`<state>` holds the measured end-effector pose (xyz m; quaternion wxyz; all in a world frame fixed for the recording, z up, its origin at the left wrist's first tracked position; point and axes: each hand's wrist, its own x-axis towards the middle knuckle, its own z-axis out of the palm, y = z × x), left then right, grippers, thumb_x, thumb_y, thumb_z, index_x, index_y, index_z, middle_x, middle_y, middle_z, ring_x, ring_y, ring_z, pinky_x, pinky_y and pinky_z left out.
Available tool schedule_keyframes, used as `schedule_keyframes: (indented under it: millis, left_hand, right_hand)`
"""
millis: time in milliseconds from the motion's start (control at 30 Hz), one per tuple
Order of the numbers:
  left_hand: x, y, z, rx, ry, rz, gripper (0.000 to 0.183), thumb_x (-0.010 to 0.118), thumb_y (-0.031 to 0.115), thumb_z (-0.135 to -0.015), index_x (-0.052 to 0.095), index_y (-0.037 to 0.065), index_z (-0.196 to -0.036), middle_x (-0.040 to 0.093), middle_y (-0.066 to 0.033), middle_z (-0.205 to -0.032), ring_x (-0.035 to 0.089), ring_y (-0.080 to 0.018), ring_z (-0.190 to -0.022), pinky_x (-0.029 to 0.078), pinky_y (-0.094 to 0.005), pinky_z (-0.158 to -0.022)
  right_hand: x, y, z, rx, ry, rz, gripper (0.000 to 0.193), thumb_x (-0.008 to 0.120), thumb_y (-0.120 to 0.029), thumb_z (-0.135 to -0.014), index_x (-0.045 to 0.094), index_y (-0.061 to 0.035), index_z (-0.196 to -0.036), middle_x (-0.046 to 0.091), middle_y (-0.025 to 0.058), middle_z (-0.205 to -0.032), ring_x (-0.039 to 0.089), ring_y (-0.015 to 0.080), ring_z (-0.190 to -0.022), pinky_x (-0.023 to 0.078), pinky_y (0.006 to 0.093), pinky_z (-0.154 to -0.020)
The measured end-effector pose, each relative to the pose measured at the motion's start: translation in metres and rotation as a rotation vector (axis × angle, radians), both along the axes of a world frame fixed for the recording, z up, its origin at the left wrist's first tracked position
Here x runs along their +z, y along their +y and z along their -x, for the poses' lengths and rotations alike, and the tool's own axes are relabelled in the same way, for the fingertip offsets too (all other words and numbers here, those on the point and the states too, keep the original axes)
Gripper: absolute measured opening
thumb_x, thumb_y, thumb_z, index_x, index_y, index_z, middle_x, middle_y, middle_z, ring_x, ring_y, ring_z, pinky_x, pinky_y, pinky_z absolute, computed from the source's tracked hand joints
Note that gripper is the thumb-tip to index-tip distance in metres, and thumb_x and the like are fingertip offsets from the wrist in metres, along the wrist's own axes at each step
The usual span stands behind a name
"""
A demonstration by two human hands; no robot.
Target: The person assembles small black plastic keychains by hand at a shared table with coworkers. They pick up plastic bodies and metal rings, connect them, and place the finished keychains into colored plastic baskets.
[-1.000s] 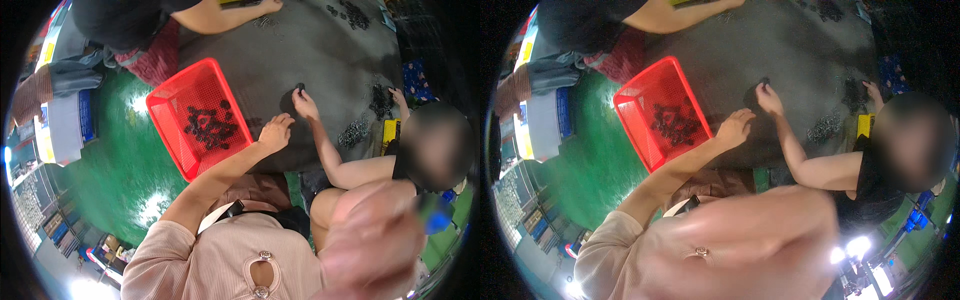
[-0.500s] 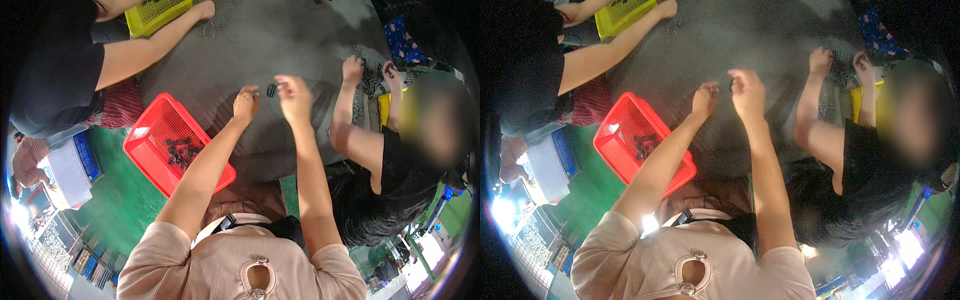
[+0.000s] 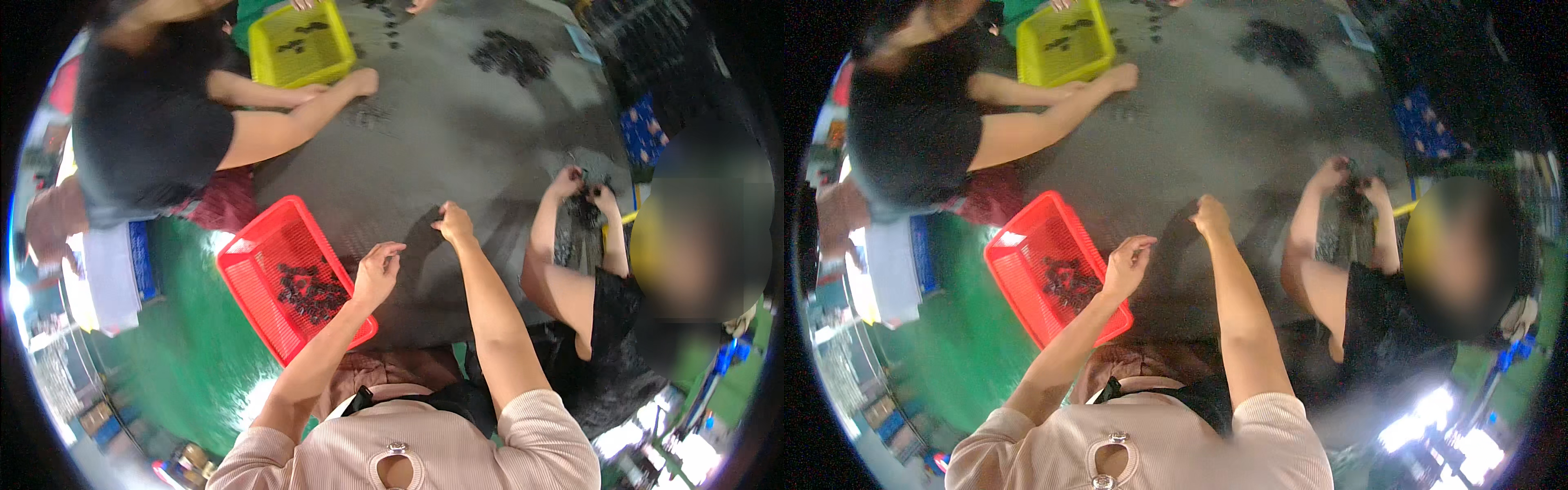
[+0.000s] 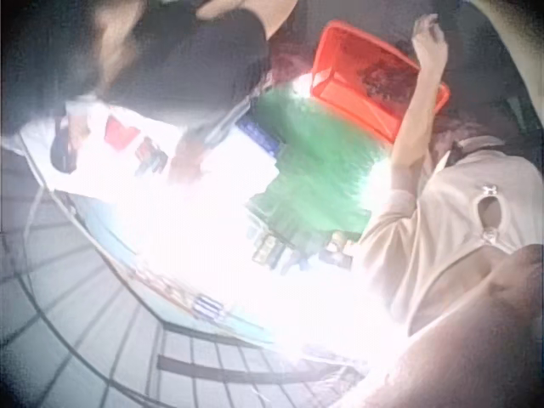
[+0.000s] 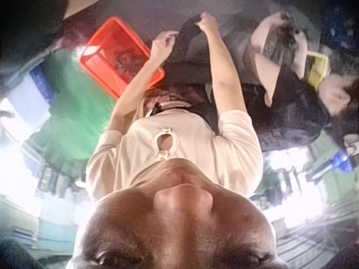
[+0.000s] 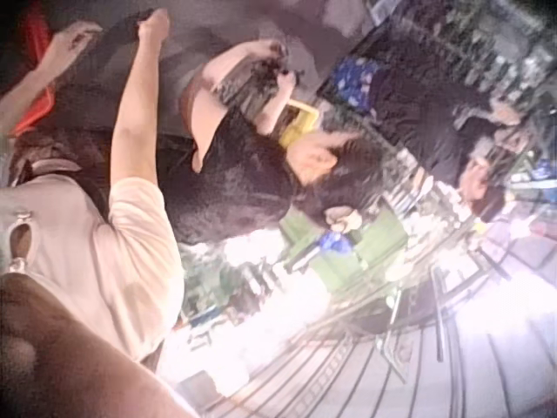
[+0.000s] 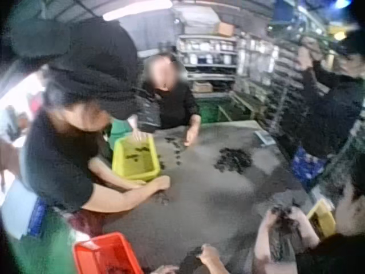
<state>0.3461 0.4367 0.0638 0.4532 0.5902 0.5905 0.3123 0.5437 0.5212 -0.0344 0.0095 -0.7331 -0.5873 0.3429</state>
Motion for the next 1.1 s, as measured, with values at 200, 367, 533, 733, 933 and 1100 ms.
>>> schedule_keyframes:
  millis: [200, 367, 533, 733, 933, 1100]
  left_hand:
    - [0.035, -0.007, 0.043, 0.213, 0.088, -0.13, 0.02, 0.054, -0.001, -0.083, 0.062, 0.004, -0.1, 0.061, -0.0133, -0.104, 0.062, -0.0269, -0.093, 0.053, -0.0336, -0.074]
    - [0.024, -0.063, 0.108, 0.418, 0.265, -0.122, 0.02, 0.054, -0.002, -0.083, 0.063, 0.005, -0.099, 0.063, -0.0128, -0.097, 0.063, -0.0242, -0.08, 0.051, -0.0288, -0.068]
    - [0.015, -0.129, 0.146, 0.621, 0.316, 0.001, 0.02, 0.056, 0.0, -0.083, 0.064, 0.008, -0.1, 0.063, -0.0083, -0.087, 0.059, -0.0151, -0.069, 0.045, -0.0262, -0.06]
    - [0.005, -0.173, 0.147, 0.818, -0.06, 0.172, 0.02, 0.051, 0.008, -0.09, 0.063, 0.006, -0.105, 0.065, -0.0081, -0.095, 0.063, -0.0181, -0.086, 0.049, -0.0273, -0.07]
    - [0.042, -0.098, 0.112, 0.856, -1.378, 0.406, 0.037, 0.045, 0.032, -0.095, 0.054, 0.002, -0.113, 0.058, -0.0112, -0.114, 0.059, -0.0235, -0.098, 0.05, -0.0351, -0.081]
    - [0.027, -0.055, 0.119, 0.771, -1.395, 0.427, 0.043, 0.041, 0.04, -0.095, 0.055, 0.002, -0.11, 0.06, -0.0098, -0.102, 0.06, -0.0237, -0.091, 0.05, -0.0371, -0.078]
  right_hand:
    - [0.038, 0.017, 0.066, -0.086, 0.543, -0.036, 0.019, 0.069, -0.015, -0.079, 0.064, -0.0005, -0.091, 0.066, 0.0086, -0.074, 0.063, 0.0153, -0.065, 0.05, 0.028, -0.059]
    - [0.084, 0.006, 0.137, -0.151, 1.055, 0.046, 0.016, 0.062, -0.008, -0.084, 0.061, 0.0039, -0.095, 0.066, 0.0082, -0.08, 0.064, 0.0124, -0.063, 0.05, 0.0232, -0.054]
    - [0.127, 0.018, 0.176, -0.199, 1.194, 0.067, 0.017, 0.064, -0.012, -0.084, 0.061, 0.0013, -0.095, 0.066, 0.0076, -0.083, 0.065, 0.0129, -0.065, 0.048, 0.0216, -0.051]
    - [0.167, 0.033, 0.195, -0.129, 1.06, -0.064, 0.017, 0.066, -0.016, -0.083, 0.063, -0.0023, -0.092, 0.067, 0.0046, -0.082, 0.061, 0.0095, -0.06, 0.043, 0.0203, -0.049]
    - [0.171, -0.017, 0.202, 0.777, 0.8, 0.103, 0.016, 0.067, -0.013, -0.079, 0.067, -0.0009, -0.091, 0.068, 0.0076, -0.078, 0.061, 0.0115, -0.063, 0.049, 0.026, -0.058]
    - [0.175, 0.011, 0.179, 0.417, 0.762, 0.136, 0.023, 0.065, -0.021, -0.082, 0.065, -0.0076, -0.101, 0.068, 0.003, -0.082, 0.061, 0.009, -0.064, 0.046, 0.0234, -0.056]
